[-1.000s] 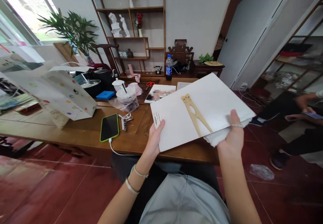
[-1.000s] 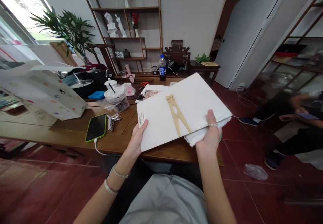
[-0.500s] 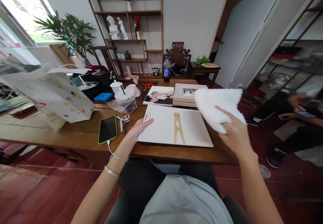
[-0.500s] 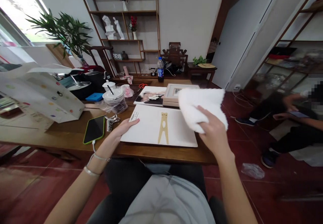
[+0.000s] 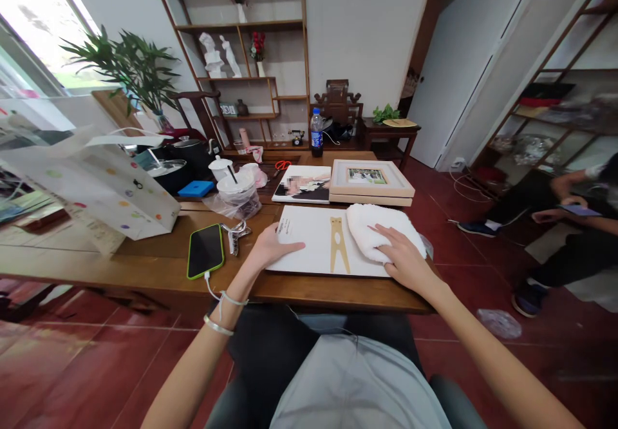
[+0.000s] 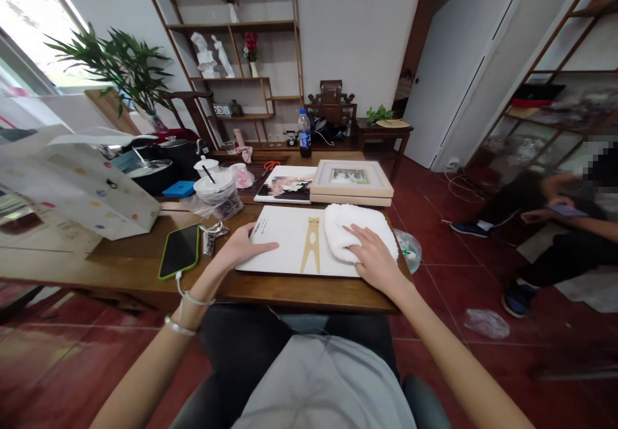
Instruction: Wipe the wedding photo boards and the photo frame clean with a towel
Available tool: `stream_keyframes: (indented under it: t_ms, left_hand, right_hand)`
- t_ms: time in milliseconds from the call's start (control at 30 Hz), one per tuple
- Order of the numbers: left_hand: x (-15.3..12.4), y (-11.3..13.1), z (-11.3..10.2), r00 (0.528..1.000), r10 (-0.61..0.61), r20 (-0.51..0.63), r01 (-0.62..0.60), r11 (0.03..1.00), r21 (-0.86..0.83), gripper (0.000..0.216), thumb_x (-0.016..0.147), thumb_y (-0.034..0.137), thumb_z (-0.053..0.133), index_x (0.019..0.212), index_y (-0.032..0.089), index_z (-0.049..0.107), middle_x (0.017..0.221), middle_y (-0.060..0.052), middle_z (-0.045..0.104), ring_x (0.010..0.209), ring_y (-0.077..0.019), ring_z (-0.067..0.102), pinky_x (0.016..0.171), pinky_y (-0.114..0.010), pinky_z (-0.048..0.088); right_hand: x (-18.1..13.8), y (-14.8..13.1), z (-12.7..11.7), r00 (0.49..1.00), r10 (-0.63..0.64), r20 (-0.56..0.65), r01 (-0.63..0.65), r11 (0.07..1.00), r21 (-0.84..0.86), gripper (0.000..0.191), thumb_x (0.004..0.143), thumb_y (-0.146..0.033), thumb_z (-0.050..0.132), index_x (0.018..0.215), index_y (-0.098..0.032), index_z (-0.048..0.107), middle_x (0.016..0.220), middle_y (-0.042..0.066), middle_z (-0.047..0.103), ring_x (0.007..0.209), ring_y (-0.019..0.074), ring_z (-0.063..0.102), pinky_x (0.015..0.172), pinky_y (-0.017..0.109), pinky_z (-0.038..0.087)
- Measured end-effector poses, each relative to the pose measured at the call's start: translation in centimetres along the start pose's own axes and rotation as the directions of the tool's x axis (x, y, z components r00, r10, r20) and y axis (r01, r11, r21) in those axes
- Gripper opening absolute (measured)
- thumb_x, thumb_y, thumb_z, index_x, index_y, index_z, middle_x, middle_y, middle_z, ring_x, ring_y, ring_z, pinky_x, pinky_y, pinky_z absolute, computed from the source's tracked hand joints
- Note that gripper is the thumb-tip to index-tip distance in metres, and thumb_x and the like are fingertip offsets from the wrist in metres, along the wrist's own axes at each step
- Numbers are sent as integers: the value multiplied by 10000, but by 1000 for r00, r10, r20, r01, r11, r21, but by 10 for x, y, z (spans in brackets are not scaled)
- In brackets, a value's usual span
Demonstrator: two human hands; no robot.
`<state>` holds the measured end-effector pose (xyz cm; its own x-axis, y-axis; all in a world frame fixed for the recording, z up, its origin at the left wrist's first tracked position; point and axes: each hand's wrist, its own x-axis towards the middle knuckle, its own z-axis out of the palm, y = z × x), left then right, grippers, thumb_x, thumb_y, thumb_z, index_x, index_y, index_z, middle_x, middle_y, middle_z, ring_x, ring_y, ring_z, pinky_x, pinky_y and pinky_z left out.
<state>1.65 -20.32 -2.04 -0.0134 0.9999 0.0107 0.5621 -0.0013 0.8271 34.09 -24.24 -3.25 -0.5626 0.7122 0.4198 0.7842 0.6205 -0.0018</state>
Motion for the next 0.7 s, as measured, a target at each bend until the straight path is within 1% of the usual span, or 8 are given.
stream_keyframes:
  t_ms: [67,133,200,267,367,500,700]
  left_hand:
    - [0,0,1,998,49,-32,-42,976,212,699,464,528,762,1026,146,600,1012,-95,663,930,-274,609,800,-344,473]
    - [1,-1,3,993,102,-51,-76,928,365,732,478,592,721,1026,121,598,1022,-123,648,972,-298,583,833,-361,450]
    - [2,-2,5,984,162,-75,-108,874,474,753,486,620,696,1010,89,603,1033,-157,630,1010,-320,554,856,-371,430]
    - [2,-3,6,978,193,-80,-122,837,534,750,503,626,680,998,68,606,1017,-173,625,995,-323,554,844,-370,427]
    - [2,-3,6,981,181,-70,-115,833,541,723,540,601,672,1025,70,598,982,-157,639,931,-298,583,809,-355,437]
    - [1,-4,6,985,146,-96,-84,878,472,724,539,534,707,1095,90,575,1029,-133,646,952,-271,596,824,-327,437]
    - [-5,-4,6,984,157,-87,-94,865,493,653,570,498,708,1064,84,602,1022,-137,655,953,-282,605,843,-339,436]
  right_hand:
    - [0,0,3,1000,-3,-16,3,1000,10,413,559,2,427,881,-147,640,1366,130,416,1290,274,310,1043,491,279]
    - [1,0,7,1000,0,-27,1,1000,13,410,563,-4,431,881,-154,642,1365,122,420,1289,277,312,1042,498,276]
    - [1,1,10,999,3,-38,-3,1000,15,411,563,-11,437,886,-157,645,1358,121,430,1284,280,320,1041,501,275]
    - [1,2,12,999,6,-46,-5,1000,17,408,561,-18,442,887,-152,647,1346,129,442,1277,284,333,1039,502,276]
    - [1,6,14,999,4,-53,-3,1000,25,397,556,-28,442,875,-148,645,1337,135,453,1268,283,347,1036,498,278]
    - [1,11,15,998,-2,-62,6,998,60,399,545,-30,430,861,-163,635,1335,119,459,1273,266,344,1037,498,272]
    - [0,12,17,997,-1,-71,8,996,89,423,527,-28,427,866,-168,637,1337,113,458,1265,260,356,1039,493,269]
